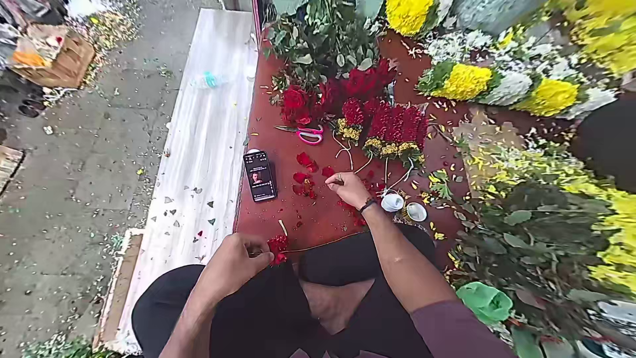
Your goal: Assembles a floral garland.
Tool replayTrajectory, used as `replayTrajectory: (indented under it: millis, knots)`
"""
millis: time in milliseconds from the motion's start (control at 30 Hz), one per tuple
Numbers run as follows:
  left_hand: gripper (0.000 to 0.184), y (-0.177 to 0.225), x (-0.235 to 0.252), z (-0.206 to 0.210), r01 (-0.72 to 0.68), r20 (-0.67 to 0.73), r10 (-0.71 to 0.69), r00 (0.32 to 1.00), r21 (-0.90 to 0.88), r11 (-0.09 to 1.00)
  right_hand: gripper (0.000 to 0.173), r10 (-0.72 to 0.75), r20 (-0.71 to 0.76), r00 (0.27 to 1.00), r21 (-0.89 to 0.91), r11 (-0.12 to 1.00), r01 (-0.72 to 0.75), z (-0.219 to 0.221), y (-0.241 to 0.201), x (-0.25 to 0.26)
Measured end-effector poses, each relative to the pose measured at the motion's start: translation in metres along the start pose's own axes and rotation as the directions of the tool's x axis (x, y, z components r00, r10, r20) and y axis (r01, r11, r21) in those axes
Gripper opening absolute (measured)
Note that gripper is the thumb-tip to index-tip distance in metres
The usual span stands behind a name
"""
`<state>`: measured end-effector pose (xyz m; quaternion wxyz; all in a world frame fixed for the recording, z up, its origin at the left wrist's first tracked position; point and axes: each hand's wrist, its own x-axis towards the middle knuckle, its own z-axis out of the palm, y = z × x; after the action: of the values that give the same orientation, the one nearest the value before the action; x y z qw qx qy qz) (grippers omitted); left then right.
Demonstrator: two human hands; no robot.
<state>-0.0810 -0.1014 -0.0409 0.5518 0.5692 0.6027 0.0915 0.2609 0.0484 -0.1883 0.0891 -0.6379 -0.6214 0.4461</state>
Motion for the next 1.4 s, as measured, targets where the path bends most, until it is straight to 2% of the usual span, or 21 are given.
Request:
replayTrajectory:
  millis: [133,167,233,300,433,600,733,867,1000,1067,1167,1267,1400]
  knots:
    - [0.015,-0.002,0.006,0.004,0.026,0.02,-0.027,0.999,0.04,0.999,0.029,-0.219,-0.04,0.975,-0.26,0.944,0.202,0.035,-0.021,0.05]
    - [0.015,-0.002,0.007,0.006,0.029,0.032,-0.031,0.999,0.054,0.998,0.029,-0.247,-0.055,0.968,-0.339,0.916,0.214,0.044,-0.025,0.064]
    - [0.015,-0.004,0.009,0.009,0.039,0.054,-0.043,0.998,0.063,0.997,0.03,-0.23,-0.095,0.968,-0.484,0.861,0.157,0.059,-0.027,0.094]
    - [0.015,-0.005,0.009,0.009,0.048,0.057,-0.052,0.997,0.067,0.997,0.029,-0.17,-0.114,0.979,-0.55,0.832,0.08,0.07,-0.022,0.116]
    - [0.016,-0.005,0.008,0.004,0.042,0.036,-0.044,0.998,0.063,0.997,0.013,-0.222,-0.229,0.948,-0.42,0.901,0.109,0.06,-0.018,0.114]
    - [0.015,0.0,0.006,0.006,-0.007,0.041,0.005,0.999,0.06,0.998,0.013,-0.134,-0.206,0.969,-0.127,0.986,0.109,0.035,0.0,0.082]
    - [0.015,-0.001,0.006,0.009,-0.008,0.043,0.006,0.999,0.058,0.998,0.015,-0.151,-0.136,0.979,-0.081,0.987,0.141,0.029,0.006,0.067]
    - [0.017,-0.004,0.006,0.007,0.034,0.015,-0.034,0.999,0.05,0.998,0.013,-0.101,-0.23,0.968,0.042,0.993,0.114,0.033,0.003,0.058]
    - [0.016,-0.006,0.009,0.007,0.055,0.001,-0.055,0.998,0.035,0.998,0.042,-0.025,-0.206,0.978,0.132,0.99,0.053,0.035,0.0,0.055]
    - [0.017,-0.006,0.011,0.008,0.067,0.006,-0.067,0.998,0.047,0.997,0.03,-0.023,-0.21,0.978,0.167,0.984,0.059,0.038,0.001,0.056]
    - [0.017,-0.007,0.012,0.009,0.079,0.017,-0.08,0.997,0.048,0.996,0.016,-0.086,-0.249,0.965,0.241,0.959,0.148,0.04,0.005,0.061]
    - [0.019,-0.007,0.013,0.01,0.098,0.01,-0.097,0.995,-0.036,0.995,0.017,-0.061,-0.224,0.973,0.379,0.914,0.144,0.034,-0.005,0.056]
    - [0.019,-0.007,0.011,0.008,0.166,-0.01,-0.172,0.985,-0.211,0.963,0.02,-0.101,-0.081,0.992,0.523,0.843,0.128,0.024,-0.043,0.016]
